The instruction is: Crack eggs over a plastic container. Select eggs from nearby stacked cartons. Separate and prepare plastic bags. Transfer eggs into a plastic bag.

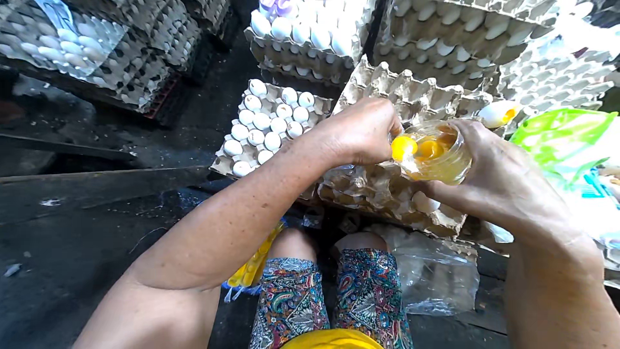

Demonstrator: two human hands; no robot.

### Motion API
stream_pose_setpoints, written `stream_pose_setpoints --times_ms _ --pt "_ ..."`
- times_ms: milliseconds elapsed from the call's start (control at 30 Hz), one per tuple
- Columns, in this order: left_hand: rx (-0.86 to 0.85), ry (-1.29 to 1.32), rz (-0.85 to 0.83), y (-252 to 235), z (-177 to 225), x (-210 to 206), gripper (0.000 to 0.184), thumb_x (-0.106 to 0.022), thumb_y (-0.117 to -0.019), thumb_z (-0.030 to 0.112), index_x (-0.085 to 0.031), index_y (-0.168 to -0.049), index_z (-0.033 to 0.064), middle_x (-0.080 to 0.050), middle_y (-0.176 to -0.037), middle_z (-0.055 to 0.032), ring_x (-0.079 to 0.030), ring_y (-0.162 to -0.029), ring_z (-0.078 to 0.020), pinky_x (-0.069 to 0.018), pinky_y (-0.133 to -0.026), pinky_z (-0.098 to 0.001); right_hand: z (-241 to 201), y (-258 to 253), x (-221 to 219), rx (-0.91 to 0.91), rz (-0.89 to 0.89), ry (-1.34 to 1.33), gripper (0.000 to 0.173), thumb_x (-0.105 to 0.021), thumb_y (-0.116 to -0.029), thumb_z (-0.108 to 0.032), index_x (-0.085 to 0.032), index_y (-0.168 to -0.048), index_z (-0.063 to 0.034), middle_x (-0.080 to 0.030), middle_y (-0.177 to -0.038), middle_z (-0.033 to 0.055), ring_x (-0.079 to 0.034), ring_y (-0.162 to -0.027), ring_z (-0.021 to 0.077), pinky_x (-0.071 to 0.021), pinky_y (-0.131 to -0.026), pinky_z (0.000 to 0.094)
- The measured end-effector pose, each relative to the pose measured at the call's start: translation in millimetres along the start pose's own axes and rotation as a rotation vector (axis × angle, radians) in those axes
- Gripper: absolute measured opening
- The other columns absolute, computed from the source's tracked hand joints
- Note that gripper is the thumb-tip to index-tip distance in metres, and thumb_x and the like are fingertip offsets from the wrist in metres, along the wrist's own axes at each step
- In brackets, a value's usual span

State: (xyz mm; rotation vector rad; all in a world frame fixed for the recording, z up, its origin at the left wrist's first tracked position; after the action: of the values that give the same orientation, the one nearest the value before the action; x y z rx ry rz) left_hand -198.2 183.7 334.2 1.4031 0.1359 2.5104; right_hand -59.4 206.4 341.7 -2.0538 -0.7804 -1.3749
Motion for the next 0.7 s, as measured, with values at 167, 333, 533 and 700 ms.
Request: stream_pose_setpoints --times_ms 167,333,533,700 --pt "0.0 0.011 -0.001 -0.6 1.1 0.2 0.033 -0.069 -0.0914 0.012 -0.074 -0.124 0.0139 -0.067 -0.132 -0.0054 -0.064 -0.117 -0.0179 -0.0527 -0.096 -0.0401 -2.1 -1.0 1.5 0.02 0.004 0.03 0.085 -0.075 -0.0692 -0.048 -0.054 -0.139 -0.0047 -0.067 -0.114 0.0177 -0.068 -0.096 0.0367 -0.0506 -0.072 0.0604" --pt "-0.005 0.014 -0.005 -2.3 1.6 -1.0 0.033 -0.07 -0.0913 0.012 -0.074 -0.124 0.0137 -0.067 -0.131 -0.0063 -0.065 -0.116 -0.0179 -0.053 -0.095 -0.0392 -1.2 -2.3 0.3 0.009 -0.012 0.045 0.084 -0.074 -0.0692 -0.05 -0.055 -0.138 -0.005 -0.067 -0.111 0.0165 -0.068 -0.095 0.0358 -0.0499 -0.072 0.0602" --pt "-0.007 0.007 -0.004 -3.3 1.6 -0.7 0.033 -0.07 -0.0916 0.013 -0.074 -0.125 0.0119 -0.067 -0.132 -0.0069 -0.064 -0.118 -0.0189 -0.0522 -0.098 -0.0396 -1.0 -4.5 0.2 0.011 -0.029 0.076 0.084 -0.074 -0.0691 -0.05 -0.055 -0.137 -0.0045 -0.068 -0.111 0.0173 -0.068 -0.094 0.0371 -0.0504 -0.071 0.0604" --pt "-0.006 -0.001 -0.008 -3.3 2.0 -0.8 0.036 -0.069 -0.0907 0.01 -0.072 -0.127 0.0114 -0.065 -0.135 -0.0075 -0.062 -0.122 -0.0206 -0.0508 -0.1 -0.0419 -4.9 -6.0 2.7 0.006 -0.048 0.107 0.083 -0.075 -0.0685 -0.048 -0.055 -0.135 -0.0035 -0.068 -0.107 0.0184 -0.068 -0.091 0.039 -0.0495 -0.068 0.0613"
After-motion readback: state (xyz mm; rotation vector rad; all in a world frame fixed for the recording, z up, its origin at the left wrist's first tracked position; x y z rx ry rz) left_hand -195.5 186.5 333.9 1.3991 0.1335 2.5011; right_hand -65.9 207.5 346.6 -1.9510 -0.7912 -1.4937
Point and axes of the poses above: each hand's wrist, its own y-axis away from the middle knuckle, its own x-axis out of the back of the hand, z = x × y, the point moved 10 cm from there along -y, towards the middle knuckle
